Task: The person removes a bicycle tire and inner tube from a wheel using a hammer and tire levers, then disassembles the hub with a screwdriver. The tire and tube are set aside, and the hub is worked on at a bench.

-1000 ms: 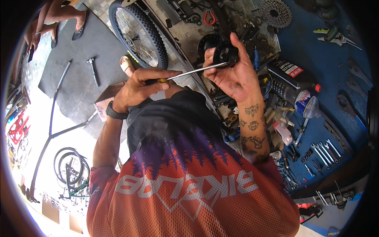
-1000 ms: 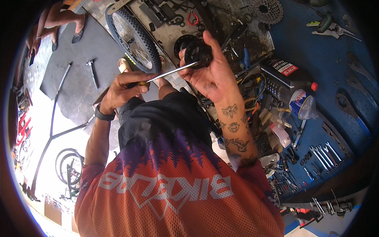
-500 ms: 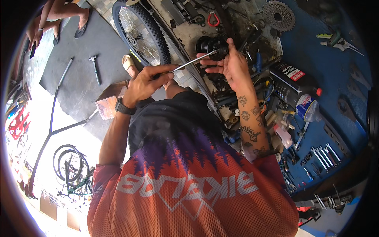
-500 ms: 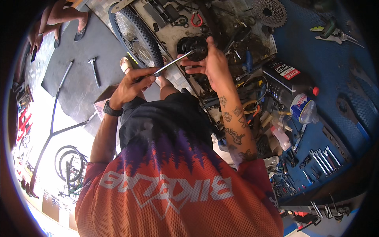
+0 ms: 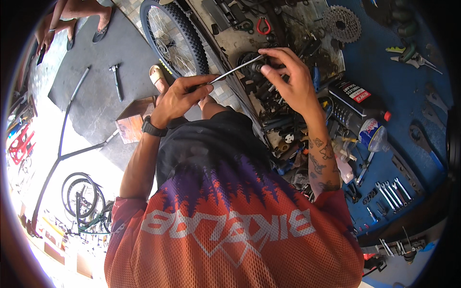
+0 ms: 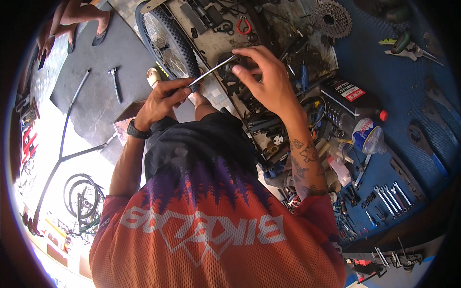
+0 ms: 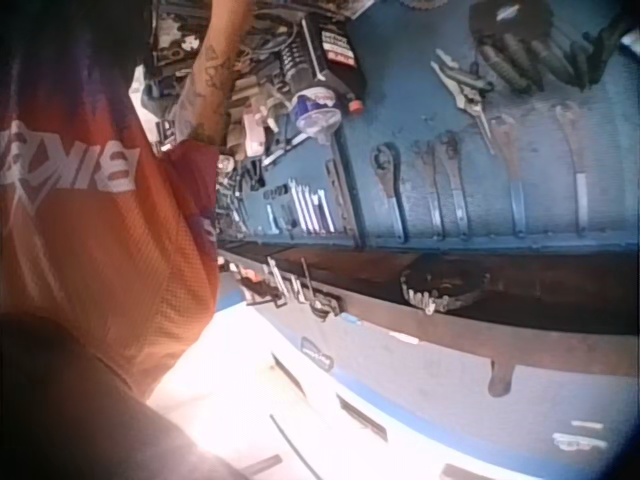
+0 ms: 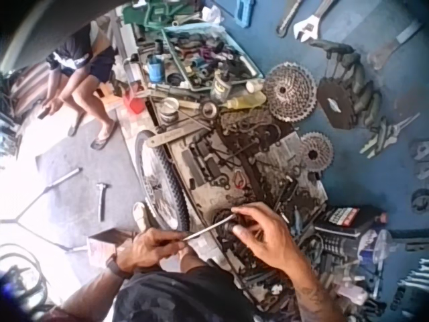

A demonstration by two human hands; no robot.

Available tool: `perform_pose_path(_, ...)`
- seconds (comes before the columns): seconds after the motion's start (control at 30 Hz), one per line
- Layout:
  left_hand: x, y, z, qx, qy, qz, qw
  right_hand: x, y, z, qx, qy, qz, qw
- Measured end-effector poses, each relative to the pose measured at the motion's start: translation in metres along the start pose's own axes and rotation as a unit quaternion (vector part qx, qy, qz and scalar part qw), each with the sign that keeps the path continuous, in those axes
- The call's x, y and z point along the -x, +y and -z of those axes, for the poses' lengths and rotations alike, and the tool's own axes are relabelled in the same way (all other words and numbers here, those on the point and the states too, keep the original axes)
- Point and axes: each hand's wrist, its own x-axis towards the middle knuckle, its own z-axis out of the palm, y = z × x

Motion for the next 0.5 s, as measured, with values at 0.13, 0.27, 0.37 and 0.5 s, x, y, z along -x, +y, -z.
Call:
perform_pose_path(0.13, 0.001, 0.004, -0.003, 0.01, -0.001, 0.004, 1.0, 0.003, -0.005, -0.003, 0.047, 0.008, 0.011, 0.999)
perform_pose_path(0.27, 0.002, 0.007, -0.01, 0.077, 0.003, 0.009, 0.997, 0.005, -0.005, -0.014, 0.008, 0.041, -0.025, 0.999)
perform_pose_path(0.37, -0.002, 0.015, -0.016, 0.025, 0.085, 0.002, 0.996, 0.007, -0.004, -0.017, 0.007, 0.051, -0.022, 0.998)
perform_pose_path(0.5, -0.024, 0.033, -0.027, -0.244, 0.218, -0.145, 0.934, 0.012, -0.004, -0.016, 0.026, 0.056, -0.02, 0.998)
